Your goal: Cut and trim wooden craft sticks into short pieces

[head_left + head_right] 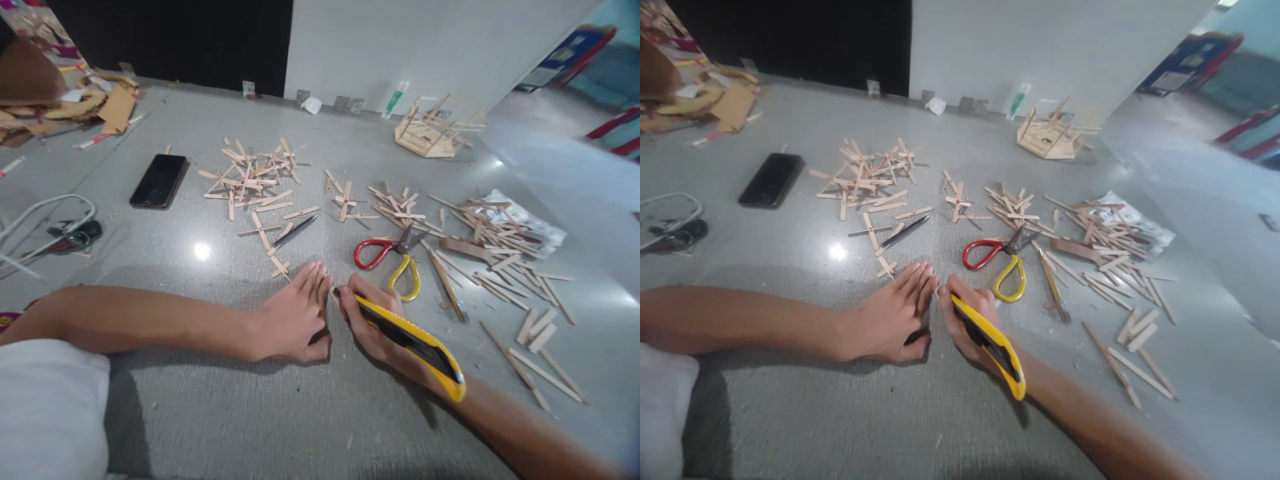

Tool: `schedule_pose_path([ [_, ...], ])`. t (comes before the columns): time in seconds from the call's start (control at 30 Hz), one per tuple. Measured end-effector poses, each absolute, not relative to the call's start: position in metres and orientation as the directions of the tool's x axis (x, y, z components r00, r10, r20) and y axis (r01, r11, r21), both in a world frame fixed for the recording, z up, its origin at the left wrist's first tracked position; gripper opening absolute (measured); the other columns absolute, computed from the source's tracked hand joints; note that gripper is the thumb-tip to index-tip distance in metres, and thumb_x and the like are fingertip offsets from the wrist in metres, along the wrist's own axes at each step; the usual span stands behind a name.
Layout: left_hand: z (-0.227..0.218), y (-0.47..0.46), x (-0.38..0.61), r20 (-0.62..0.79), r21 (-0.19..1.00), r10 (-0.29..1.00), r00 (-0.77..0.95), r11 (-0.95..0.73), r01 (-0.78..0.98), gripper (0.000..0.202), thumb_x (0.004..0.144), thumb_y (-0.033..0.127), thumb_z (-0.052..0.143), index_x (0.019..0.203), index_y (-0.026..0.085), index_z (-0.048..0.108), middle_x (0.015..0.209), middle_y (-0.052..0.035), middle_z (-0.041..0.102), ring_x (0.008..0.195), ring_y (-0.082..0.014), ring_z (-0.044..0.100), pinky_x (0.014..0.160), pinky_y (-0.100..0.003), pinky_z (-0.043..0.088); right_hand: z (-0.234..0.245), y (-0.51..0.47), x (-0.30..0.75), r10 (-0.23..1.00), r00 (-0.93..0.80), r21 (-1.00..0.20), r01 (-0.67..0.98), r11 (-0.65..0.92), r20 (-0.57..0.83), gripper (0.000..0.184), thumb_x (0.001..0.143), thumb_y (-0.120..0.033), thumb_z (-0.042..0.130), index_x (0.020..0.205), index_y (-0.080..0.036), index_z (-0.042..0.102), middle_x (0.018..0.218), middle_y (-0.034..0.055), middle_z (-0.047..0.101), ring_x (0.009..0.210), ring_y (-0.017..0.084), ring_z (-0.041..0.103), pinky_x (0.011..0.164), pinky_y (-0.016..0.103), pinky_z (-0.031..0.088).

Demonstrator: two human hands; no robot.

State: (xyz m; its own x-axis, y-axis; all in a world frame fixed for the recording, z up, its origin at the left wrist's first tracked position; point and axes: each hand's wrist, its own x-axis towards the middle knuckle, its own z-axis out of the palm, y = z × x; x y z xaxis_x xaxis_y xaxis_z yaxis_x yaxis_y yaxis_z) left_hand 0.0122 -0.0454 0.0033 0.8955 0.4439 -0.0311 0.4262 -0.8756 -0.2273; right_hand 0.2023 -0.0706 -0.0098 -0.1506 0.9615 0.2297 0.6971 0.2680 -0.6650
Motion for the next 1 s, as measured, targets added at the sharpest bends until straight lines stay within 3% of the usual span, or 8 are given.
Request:
schedule_pose_path([
  [0.27,0.001,-0.047,0.011,-0.012,-0.191,0.450,0.893,-0.878,0.439,0.087,0.100,0.055,0.044,0.146,-0.019,0.049,0.150,-0.0392,0.052,0.147,-0.0490,0.048,0.126,-0.054,0.026,-0.014,-0.070,0.206,0.965,-0.154,-0.674,0.692,0.260,0.214,0.042,0.107,-0.041,0.048,0.068,-0.028,0.038,0.050,-0.0045,0.052,0.043,0.015,0.047,0.051,0.032,0.038],
  [0.47,0.001,-0.047,0.011,-0.029,-0.177,0.457,0.889,-0.878,0.446,0.087,0.101,0.055,0.045,0.148,-0.018,0.049,0.153,-0.0370,0.051,0.149,-0.0474,0.046,0.128,-0.054,0.023,-0.022,-0.071,0.208,0.954,-0.120,-0.662,0.697,0.277,0.274,0.045,0.107,-0.044,0.046,0.065,-0.027,0.042,0.048,-0.0048,0.051,0.042,0.014,0.048,0.053,0.032,0.038],
  [1.0,-0.003,-0.046,0.009,0.008,-0.190,0.438,0.899,-0.882,0.431,0.087,0.101,0.055,0.042,0.145,-0.020,0.051,0.149,-0.0386,0.053,0.148,-0.0473,0.048,0.128,-0.054,0.023,-0.016,-0.067,0.208,0.986,-0.101,-0.801,0.574,0.169,0.135,0.042,0.109,-0.045,0.051,0.072,-0.025,0.051,0.058,-0.0037,0.059,0.049,0.013,0.053,0.051,0.027,0.040],
])
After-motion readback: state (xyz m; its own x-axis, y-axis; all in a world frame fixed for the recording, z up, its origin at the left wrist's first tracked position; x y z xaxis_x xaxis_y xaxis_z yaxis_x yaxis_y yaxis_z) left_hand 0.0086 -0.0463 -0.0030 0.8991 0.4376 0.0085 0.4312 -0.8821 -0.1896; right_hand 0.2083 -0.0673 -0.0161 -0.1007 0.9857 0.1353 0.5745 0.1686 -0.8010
